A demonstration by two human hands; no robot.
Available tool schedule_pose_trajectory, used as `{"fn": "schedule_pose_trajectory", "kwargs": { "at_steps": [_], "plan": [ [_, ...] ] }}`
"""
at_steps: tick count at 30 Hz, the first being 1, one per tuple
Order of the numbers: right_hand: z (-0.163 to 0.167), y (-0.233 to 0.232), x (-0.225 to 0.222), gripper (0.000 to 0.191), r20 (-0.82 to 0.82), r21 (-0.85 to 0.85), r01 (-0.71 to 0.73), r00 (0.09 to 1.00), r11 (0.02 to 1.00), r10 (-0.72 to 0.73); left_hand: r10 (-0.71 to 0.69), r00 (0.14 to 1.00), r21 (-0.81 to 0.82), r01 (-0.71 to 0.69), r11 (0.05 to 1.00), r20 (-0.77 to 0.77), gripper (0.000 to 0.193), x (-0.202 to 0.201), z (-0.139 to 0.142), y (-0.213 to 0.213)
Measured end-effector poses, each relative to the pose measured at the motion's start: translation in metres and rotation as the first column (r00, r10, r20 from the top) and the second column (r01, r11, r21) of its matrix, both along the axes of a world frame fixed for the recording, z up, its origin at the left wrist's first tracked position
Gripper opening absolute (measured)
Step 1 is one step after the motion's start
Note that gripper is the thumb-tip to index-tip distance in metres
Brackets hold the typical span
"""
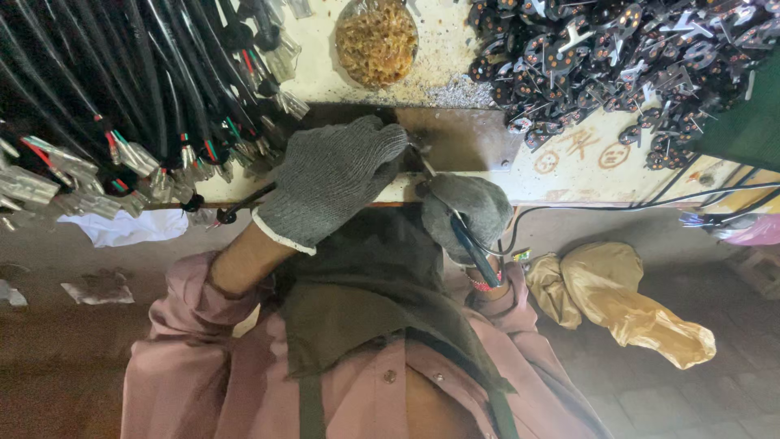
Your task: The person holds a soldering iron in one hand and a wire with connector in the other, soldering the wire ends at a workbench. They repeatedly pick up wires, apply the hot iron to the connection, and set finished wires aside among piles of similar wired components.
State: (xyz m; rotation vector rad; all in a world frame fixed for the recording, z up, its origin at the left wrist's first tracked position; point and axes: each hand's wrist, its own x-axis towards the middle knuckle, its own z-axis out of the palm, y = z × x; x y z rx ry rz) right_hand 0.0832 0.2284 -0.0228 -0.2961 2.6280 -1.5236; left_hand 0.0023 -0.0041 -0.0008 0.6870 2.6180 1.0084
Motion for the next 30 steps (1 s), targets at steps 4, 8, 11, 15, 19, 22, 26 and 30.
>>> {"fn": "schedule_pose_trajectory", "kwargs": {
  "at_steps": [4, 8, 11, 15, 19, 22, 26, 30],
  "plan": [
    [0.0016, 0.0018, 0.0006, 0.025, 0.006, -0.005, -0.001, 1.0, 1.0, 0.001, 0.005, 0.999, -0.041, -0.004, 0.999, 0.046, 0.015, -0.0018, 0.0008, 0.0011],
    [0.0012, 0.0041, 0.0024, 0.025, 0.016, -0.007, -0.005, 1.0, 1.0, 0.005, -0.002, 1.0, -0.019, 0.003, 1.0, 0.029, 0.026, -0.0027, 0.0027, 0.0007],
    [-0.0008, 0.005, 0.0029, 0.025, 0.024, -0.014, -0.007, 1.0, 1.0, 0.008, -0.03, 0.993, -0.012, 0.031, 0.999, 0.112, 0.025, -0.0033, 0.0032, -0.0005],
    [-0.0023, 0.0065, 0.0009, 0.026, 0.033, -0.022, -0.007, 0.999, 1.0, 0.008, -0.014, 0.998, -0.021, 0.015, 1.0, 0.067, 0.022, -0.0034, 0.0021, -0.0014],
    [-0.0018, 0.0068, -0.002, 0.027, 0.03, -0.033, -0.011, 0.999, 0.999, 0.012, -0.02, 0.993, -0.022, 0.023, 1.0, 0.117, 0.025, -0.0026, 0.001, 0.0003],
    [-0.0017, 0.0068, -0.0032, 0.027, 0.03, -0.036, -0.013, 0.999, 0.999, 0.014, 0.007, 0.993, -0.024, -0.005, 1.0, 0.119, 0.023, -0.0026, 0.0009, 0.0022],
    [-0.002, 0.0078, -0.0024, 0.028, 0.02, -0.048, 0.007, 1.0, 0.999, -0.006, 0.015, 0.997, -0.012, -0.014, 1.0, 0.071, 0.024, -0.004, 0.0013, 0.0014],
    [0.0002, 0.0094, -0.0009, 0.028, 0.054, -0.055, 0.008, 0.999, 0.998, -0.005, -0.028, 0.992, -0.024, 0.031, 0.999, 0.126, 0.016, -0.0055, 0.003, 0.0005]
  ]
}}
